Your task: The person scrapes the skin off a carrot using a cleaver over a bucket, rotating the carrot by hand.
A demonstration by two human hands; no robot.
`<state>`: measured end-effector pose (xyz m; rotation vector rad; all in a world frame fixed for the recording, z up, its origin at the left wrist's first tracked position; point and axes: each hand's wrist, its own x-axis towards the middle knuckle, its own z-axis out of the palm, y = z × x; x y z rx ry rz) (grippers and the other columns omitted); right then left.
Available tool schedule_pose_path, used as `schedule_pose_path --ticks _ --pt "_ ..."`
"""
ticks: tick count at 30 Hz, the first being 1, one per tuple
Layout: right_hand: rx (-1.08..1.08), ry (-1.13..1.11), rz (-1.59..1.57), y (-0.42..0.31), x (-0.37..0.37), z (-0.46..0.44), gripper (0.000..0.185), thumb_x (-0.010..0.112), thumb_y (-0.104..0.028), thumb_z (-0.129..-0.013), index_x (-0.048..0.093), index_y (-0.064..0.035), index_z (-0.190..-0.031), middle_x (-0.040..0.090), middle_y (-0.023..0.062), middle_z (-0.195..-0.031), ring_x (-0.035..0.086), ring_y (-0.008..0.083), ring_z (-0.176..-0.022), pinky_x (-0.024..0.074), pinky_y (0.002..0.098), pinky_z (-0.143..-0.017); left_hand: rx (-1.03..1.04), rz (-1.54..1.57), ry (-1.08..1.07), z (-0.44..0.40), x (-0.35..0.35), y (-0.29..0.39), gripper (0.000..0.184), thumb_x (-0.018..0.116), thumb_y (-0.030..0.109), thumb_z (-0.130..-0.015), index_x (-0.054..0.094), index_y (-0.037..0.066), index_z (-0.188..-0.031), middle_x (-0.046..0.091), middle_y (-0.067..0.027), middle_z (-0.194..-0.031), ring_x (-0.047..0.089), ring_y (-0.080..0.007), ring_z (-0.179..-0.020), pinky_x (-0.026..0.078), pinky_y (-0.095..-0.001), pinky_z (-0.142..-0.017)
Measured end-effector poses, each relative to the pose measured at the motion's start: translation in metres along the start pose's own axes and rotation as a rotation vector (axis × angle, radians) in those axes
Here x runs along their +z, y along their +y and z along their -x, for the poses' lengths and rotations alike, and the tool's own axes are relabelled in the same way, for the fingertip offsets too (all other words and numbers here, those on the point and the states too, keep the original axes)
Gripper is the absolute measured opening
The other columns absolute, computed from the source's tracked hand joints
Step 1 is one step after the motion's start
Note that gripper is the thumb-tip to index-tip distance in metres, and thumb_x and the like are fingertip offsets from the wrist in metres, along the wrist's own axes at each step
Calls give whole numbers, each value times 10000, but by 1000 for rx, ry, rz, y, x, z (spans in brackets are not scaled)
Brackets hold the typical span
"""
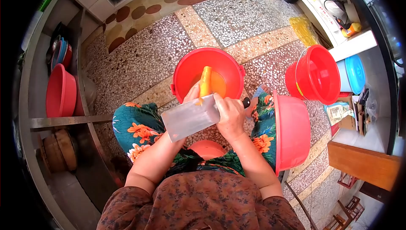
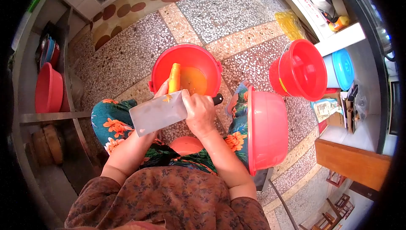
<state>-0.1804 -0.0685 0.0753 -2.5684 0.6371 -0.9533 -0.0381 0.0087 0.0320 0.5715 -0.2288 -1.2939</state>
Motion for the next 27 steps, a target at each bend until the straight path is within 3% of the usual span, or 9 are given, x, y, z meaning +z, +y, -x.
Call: schedule_pose_path --ticks 15,18,19,21,25,27 --pt "24 26 20 5 6 1 416 604 -23 -826 638 -45 -1239 565 75 -773 615 286 -736 455 441 -713 -107 228 -33 3 -1 0 428 496 356 -1097 466 90 -1431 652 -72 -1148 695 -156 -958 607 -315 -800" --pt "32 42 21 6 7 0 413 611 -29 -826 639 -46 -1237 562 74 -771 610 286 -731 452 442 -703 -106 280 -38 2 5 1 424 525 330 -1084 467 91 -1430 652 -74 -1161 699 -164 -988 615 -320 -815" --pt "30 40 31 6 6 0 423 666 -34 -797 649 -35 -1220 586 80 -778 619 294 -728 453 435 -702 -106 280 -38 5 11 2 424 525 330 -1084 467 91 -1430 652 -74 -1161 699 -164 -988 615 -320 -815" --pt "28 37 40 6 5 -1 438 721 -39 -769 659 -25 -1203 610 87 -785 628 302 -725 455 428 -700 -89 115 119 12 23 7 404 534 321 -1079 481 95 -1409 657 -80 -1158 703 -177 -1020 621 -330 -832" --pt "46 58 48 10 9 -1 438 720 -35 -769 658 -22 -1203 618 86 -794 633 306 -734 457 428 -699 -114 219 154 19 33 11 398 517 334 -1086 481 99 -1405 660 -75 -1155 700 -176 -1050 618 -335 -841" --pt "59 70 56 15 10 -2 438 721 -36 -769 658 -21 -1202 622 86 -797 635 307 -738 458 428 -699 -139 132 407 24 54 17 372 506 310 -1092 492 101 -1399 659 -68 -1171 695 -170 -1062 615 -337 -850"
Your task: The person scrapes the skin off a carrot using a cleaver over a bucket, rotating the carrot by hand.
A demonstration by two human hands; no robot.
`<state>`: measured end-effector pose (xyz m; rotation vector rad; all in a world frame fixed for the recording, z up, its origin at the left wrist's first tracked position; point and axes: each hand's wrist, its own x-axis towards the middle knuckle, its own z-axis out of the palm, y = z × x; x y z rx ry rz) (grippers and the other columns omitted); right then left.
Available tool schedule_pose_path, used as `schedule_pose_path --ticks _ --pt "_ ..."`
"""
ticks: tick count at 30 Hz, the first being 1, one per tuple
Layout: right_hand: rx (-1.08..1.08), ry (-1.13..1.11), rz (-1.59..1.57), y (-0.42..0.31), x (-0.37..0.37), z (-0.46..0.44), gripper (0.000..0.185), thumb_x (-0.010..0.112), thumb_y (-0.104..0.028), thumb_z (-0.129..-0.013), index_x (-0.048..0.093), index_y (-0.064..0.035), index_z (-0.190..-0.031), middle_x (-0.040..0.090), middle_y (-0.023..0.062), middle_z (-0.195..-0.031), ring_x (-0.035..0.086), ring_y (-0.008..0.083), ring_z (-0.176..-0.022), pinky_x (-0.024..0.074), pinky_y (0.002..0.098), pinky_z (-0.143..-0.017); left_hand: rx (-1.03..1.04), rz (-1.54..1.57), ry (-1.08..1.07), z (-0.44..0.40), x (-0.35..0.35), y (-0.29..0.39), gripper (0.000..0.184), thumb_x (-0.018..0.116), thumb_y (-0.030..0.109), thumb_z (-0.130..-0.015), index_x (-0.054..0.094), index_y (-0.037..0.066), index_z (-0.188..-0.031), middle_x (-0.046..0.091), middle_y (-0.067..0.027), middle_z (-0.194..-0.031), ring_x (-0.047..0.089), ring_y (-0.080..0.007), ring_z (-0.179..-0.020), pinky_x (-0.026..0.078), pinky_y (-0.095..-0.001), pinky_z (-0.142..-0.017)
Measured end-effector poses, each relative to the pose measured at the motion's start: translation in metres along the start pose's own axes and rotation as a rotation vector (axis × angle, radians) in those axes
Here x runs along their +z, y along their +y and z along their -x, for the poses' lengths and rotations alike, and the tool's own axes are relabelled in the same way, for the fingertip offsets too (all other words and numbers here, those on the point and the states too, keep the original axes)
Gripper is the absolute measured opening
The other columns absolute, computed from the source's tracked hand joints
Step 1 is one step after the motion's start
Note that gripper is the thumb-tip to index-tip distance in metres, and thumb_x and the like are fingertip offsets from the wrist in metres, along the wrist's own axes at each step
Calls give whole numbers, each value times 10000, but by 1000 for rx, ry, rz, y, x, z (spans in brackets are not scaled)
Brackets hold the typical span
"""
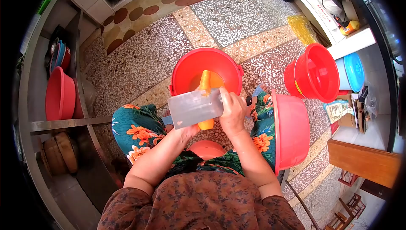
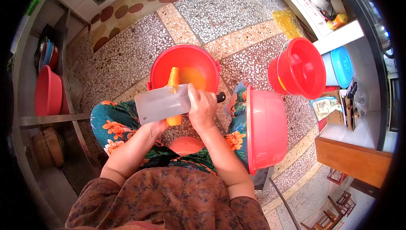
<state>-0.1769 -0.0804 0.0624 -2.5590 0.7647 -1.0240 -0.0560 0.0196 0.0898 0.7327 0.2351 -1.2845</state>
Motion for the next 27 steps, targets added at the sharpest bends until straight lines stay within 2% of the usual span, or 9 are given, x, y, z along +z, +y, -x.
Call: schedule_pose_path --ticks 2,4,6,7,16,18,21,25,27 --pt "19 30 -16 3 0 -2 427 646 -16 -802 647 -39 -1228 590 75 -792 617 298 -738 459 449 -699 0 -23 10 -1 -1 -3 372 495 314 -1097 496 103 -1403 661 -61 -1168 692 -165 -1061 611 -335 -859" --pt "5 4 -24 -2 -5 -3 433 646 -13 -795 647 -40 -1227 591 76 -792 619 298 -740 461 447 -704 2 -46 21 -11 -13 -5 372 485 317 -1103 501 104 -1407 663 -54 -1165 690 -159 -1059 607 -333 -868" --pt "-13 -24 -35 -7 -8 -2 440 647 -10 -788 647 -40 -1226 591 77 -792 621 298 -742 464 446 -708 51 32 -422 -36 -42 -6 392 476 338 -1108 496 106 -1423 663 -48 -1154 685 -149 -1042 601 -328 -882" --pt "-31 -39 -51 -10 -8 0 437 641 -9 -792 644 -39 -1229 589 77 -790 622 296 -742 463 445 -708 53 31 -510 -42 -45 -5 396 475 339 -1109 492 106 -1428 661 -47 -1156 684 -147 -1042 600 -327 -883" --pt "-44 -16 -40 -8 -3 2 411 616 -27 -826 632 -40 -1237 577 72 -779 617 289 -735 451 441 -697 61 -1 -494 -45 -40 -8 430 468 345 -1113 456 106 -1469 648 -46 -1173 673 -135 -1045 595 -323 -892" --pt "-42 -8 -27 -6 -3 2 410 617 -31 -828 632 -42 -1237 577 72 -780 617 290 -734 450 440 -697 105 -59 -272 -13 -15 -1 444 483 316 -1106 431 107 -1494 636 -56 -1202 668 -144 -1069 595 -328 -901" --pt "-26 13 -18 -4 -1 1 400 616 -37 -831 636 -43 -1231 575 71 -782 613 291 -730 449 439 -695 86 -70 -165 -3 -3 1 459 508 285 -1091 423 109 -1506 634 -66 -1225 668 -167 -1086 592 -340 -919" --pt "-4 15 -16 -2 -1 1 398 619 -36 -826 650 -45 -1222 579 73 -789 615 294 -732 452 441 -695 53 -27 -147 -2 -4 3 462 530 261 -1075 429 110 -1500 633 -74 -1257 670 -190 -1098 588 -354 -932" --pt "-6 15 -12 -2 0 0 401 623 -34 -821 654 -46 -1221 581 75 -791 618 295 -736 454 441 -696 -23 74 -137 -9 -14 0 407 534 258 -1073 481 114 -1450 647 -73 -1257 676 -199 -1095 588 -366 -934"
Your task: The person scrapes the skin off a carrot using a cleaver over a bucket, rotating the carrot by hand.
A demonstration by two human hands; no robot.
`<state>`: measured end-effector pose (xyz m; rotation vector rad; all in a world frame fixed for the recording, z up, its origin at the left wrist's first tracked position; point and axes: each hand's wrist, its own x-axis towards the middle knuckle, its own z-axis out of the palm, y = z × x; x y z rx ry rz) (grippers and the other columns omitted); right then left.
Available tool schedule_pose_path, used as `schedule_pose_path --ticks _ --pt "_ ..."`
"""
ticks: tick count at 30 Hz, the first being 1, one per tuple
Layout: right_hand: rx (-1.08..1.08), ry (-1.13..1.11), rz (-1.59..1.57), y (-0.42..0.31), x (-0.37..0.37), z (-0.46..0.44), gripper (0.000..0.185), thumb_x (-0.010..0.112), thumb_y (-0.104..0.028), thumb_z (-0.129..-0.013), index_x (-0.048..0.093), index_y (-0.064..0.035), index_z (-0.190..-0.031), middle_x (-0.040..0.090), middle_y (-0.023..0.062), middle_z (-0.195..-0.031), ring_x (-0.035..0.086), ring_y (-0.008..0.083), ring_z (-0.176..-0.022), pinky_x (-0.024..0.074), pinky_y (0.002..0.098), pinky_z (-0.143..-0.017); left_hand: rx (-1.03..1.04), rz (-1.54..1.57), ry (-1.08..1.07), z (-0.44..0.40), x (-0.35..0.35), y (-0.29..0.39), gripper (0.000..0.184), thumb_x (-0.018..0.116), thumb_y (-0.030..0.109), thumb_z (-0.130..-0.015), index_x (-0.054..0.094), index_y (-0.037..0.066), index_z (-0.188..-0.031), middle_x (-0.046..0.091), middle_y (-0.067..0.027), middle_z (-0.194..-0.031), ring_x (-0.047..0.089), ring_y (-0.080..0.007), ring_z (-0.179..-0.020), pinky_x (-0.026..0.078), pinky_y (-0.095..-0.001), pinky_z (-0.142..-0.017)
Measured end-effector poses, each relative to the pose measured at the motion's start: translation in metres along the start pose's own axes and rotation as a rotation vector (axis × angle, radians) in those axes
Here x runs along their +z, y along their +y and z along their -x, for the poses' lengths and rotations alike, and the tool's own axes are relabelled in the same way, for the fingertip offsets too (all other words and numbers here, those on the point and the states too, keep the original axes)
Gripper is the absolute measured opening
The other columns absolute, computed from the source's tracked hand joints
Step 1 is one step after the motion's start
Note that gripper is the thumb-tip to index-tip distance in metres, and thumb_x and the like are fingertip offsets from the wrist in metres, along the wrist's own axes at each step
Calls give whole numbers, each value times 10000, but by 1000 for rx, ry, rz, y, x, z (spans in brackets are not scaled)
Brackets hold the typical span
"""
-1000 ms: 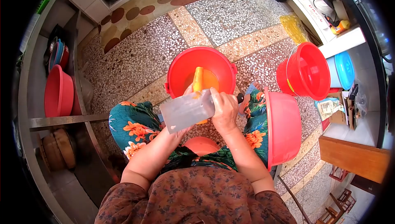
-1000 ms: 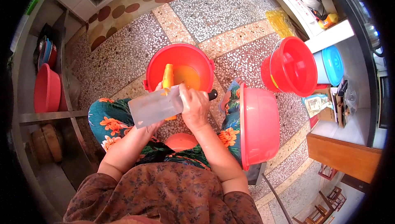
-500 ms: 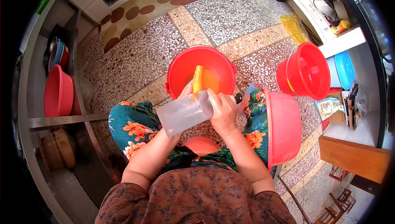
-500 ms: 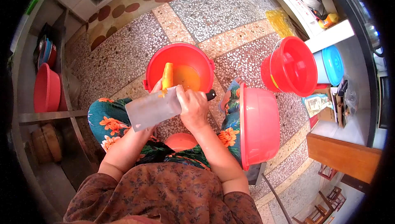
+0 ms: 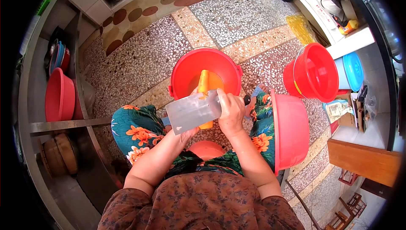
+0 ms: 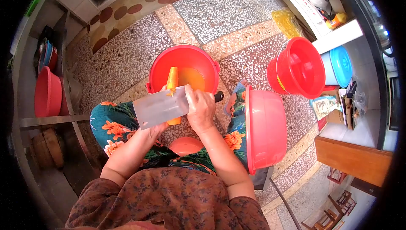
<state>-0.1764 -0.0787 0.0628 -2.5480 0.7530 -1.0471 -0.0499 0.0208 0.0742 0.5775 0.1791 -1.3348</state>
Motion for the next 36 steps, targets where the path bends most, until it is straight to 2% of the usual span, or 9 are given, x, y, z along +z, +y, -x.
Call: schedule_pose_path --ticks 6,19,22,25,28,30,31,34,36 --pt "52 -1 -4 6 2 -1 425 628 -13 -804 653 -42 -1228 617 91 -816 629 316 -753 462 445 -700 26 -49 47 4 -8 -6 334 544 328 -1070 587 95 -1305 686 -69 -1201 690 -207 -1074 588 -383 -932" --pt "177 -36 89 16 5 1 518 699 59 -737 620 -38 -1239 670 129 -911 665 360 -883 499 462 -792 -6 -232 159 -2 -4 -3 346 523 326 -1075 589 73 -1301 693 -76 -1166 700 -219 -1047 603 -370 -867" --pt "222 -9 79 22 11 1 488 679 43 -750 627 -38 -1228 655 122 -880 655 354 -829 488 459 -754 -85 -153 -62 -3 -10 0 351 506 334 -1083 588 66 -1293 684 -69 -1143 706 -209 -1005 610 -357 -837" --pt "150 3 7 17 6 -2 464 656 28 -758 635 -39 -1218 627 107 -831 641 340 -771 470 455 -708 -65 -240 -23 -4 -3 1 357 495 339 -1088 567 67 -1308 671 -67 -1134 707 -194 -966 615 -352 -806" --pt "45 -44 -49 0 -5 -1 478 650 33 -750 638 -39 -1222 613 96 -819 635 327 -776 464 454 -712 85 -92 177 -7 5 0 377 491 336 -1090 531 80 -1363 660 -70 -1162 702 -182 -967 616 -345 -801" --pt "23 -83 -65 -5 -5 1 481 641 35 -750 639 -39 -1226 605 90 -813 632 320 -777 461 453 -714 127 -105 -224 -14 -14 2 421 478 341 -1099 480 94 -1440 652 -71 -1182 691 -173 -998 604 -348 -854" --pt "6 -81 -50 -6 -5 1 432 706 -25 -765 657 -32 -1195 620 86 -796 638 309 -750 462 436 -703 170 -184 -338 -23 -19 4 466 456 372 -1112 445 92 -1484 648 -71 -1190 684 -166 -1022 592 -344 -895" --pt "-18 -87 -33 -7 -7 1 402 772 -91 -782 673 -23 -1166 636 82 -783 645 297 -725 464 419 -694 150 -205 -134 -19 -13 3 492 416 404 -1123 426 86 -1498 650 -72 -1178 683 -158 -1006 585 -331 -866" --pt "-23 -94 -32 -8 -7 2 405 775 -97 -783 673 -21 -1168 638 82 -786 646 294 -726 466 418 -695 152 -197 -188 -22 -14 3 495 408 406 -1125 425 86 -1501 650 -71 -1173 680 -155 -998 583 -326 -855"
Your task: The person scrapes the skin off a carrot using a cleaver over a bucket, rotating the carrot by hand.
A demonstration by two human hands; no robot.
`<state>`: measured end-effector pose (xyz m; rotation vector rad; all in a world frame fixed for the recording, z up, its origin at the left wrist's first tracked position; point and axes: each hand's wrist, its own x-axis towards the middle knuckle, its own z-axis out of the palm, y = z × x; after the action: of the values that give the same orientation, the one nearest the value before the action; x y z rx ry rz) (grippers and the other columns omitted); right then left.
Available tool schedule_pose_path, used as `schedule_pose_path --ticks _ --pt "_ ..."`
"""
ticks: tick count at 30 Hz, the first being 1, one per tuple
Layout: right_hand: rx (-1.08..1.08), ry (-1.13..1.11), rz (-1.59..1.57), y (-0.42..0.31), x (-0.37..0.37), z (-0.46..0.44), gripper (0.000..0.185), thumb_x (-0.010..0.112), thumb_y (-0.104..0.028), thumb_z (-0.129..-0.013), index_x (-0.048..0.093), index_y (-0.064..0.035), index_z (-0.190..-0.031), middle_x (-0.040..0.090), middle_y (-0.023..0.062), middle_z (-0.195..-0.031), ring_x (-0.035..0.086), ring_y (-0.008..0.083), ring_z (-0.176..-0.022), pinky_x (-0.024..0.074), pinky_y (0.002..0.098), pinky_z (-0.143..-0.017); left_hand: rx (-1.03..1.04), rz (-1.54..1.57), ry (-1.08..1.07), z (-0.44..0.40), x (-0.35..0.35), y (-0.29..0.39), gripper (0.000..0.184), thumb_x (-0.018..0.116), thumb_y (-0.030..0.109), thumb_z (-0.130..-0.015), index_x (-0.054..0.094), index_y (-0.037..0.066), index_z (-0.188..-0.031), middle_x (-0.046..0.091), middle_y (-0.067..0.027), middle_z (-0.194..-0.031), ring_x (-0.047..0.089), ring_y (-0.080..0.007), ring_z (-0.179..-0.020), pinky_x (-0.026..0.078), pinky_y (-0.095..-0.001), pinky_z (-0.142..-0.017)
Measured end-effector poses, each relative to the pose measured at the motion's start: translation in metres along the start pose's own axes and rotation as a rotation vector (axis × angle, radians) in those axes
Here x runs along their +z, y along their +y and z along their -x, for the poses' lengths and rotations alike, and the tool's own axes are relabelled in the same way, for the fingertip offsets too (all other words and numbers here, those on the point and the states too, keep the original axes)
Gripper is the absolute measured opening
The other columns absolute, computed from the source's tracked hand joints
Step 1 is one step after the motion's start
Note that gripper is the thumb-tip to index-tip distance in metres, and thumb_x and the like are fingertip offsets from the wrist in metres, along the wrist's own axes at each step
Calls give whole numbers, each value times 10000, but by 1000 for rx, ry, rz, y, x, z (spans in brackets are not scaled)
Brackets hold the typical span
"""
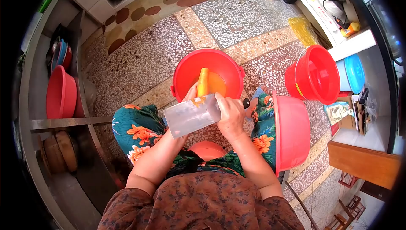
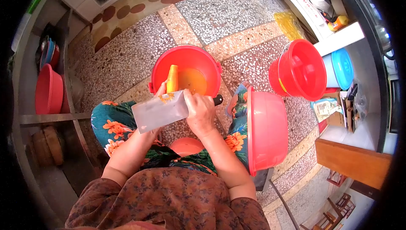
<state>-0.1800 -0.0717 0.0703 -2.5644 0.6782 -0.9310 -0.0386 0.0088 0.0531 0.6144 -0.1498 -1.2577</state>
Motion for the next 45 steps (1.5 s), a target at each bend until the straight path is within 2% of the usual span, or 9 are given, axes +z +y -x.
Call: schedule_pose_path --ticks 3,5,11,13,30,33,36,38,45 --pt "0 12 -5 -1 2 1 409 772 -97 -778 674 -26 -1169 639 82 -789 646 295 -724 466 417 -691 29 10 -130 -5 -4 -2 499 396 410 -1127 424 86 -1506 650 -69 -1164 677 -151 -985 580 -320 -838" --pt "1 4 -19 -3 2 2 448 613 9 -781 646 -35 -1226 572 77 -781 618 283 -749 458 437 -719 42 22 -186 -8 -8 -4 502 388 412 -1128 423 86 -1509 649 -68 -1158 675 -148 -977 577 -315 -827" --pt "-40 -6 -27 -6 0 3 410 609 -21 -811 648 -36 -1219 560 71 -767 615 276 -727 462 429 -722 59 -24 -173 -9 -29 -8 505 355 416 -1133 429 90 -1512 644 -60 -1119 660 -140 -932 563 -305 -796" --pt "-39 -8 -25 -6 1 3 409 610 -25 -813 647 -36 -1220 559 71 -767 616 276 -728 462 428 -722 -55 -30 11 -2 -21 0 505 361 421 -1131 437 92 -1508 639 -56 -1089 654 -140 -919 565 -305 -801" --pt "-28 -7 -28 -8 1 2 437 622 -12 -796 646 -39 -1231 565 73 -774 621 277 -744 458 430 -723 92 -40 -97 -5 -12 -5 490 481 413 -1098 466 103 -1478 647 -64 -1203 669 -160 -1049 583 -348 -891" --pt "-21 -12 -5 -7 2 1 418 744 -65 -770 678 -36 -1182 646 80 -798 652 295 -723 484 427 -693 61 -3 -61 -4 -10 -5 486 487 411 -1096 470 104 -1473 648 -64 -1201 669 -160 -1049 584 -349 -894" --pt "-15 1 2 -4 6 4 416 742 -64 -775 675 -33 -1184 653 81 -808 656 296 -734 484 429 -703 21 37 -16 -1 -7 -6 483 494 409 -1094 474 106 -1469 649 -63 -1199 670 -161 -1048 584 -350 -896" --pt "-4 17 -26 -3 8 5 409 607 -28 -828 650 -37 -1234 579 74 -789 623 277 -745 459 430 -726 -7 66 26 0 -5 -6 480 498 408 -1093 476 106 -1466 650 -63 -1198 670 -162 -1047 585 -351 -898" --pt "61 25 0 4 10 2 414 611 -29 -825 646 -39 -1237 590 80 -799 623 301 -749 458 445 -716 -70 121 191 13 11 -3 456 524 399 -1084 497 113 -1438 653 -60 -1184 672 -164 -1043 586 -356 -901"
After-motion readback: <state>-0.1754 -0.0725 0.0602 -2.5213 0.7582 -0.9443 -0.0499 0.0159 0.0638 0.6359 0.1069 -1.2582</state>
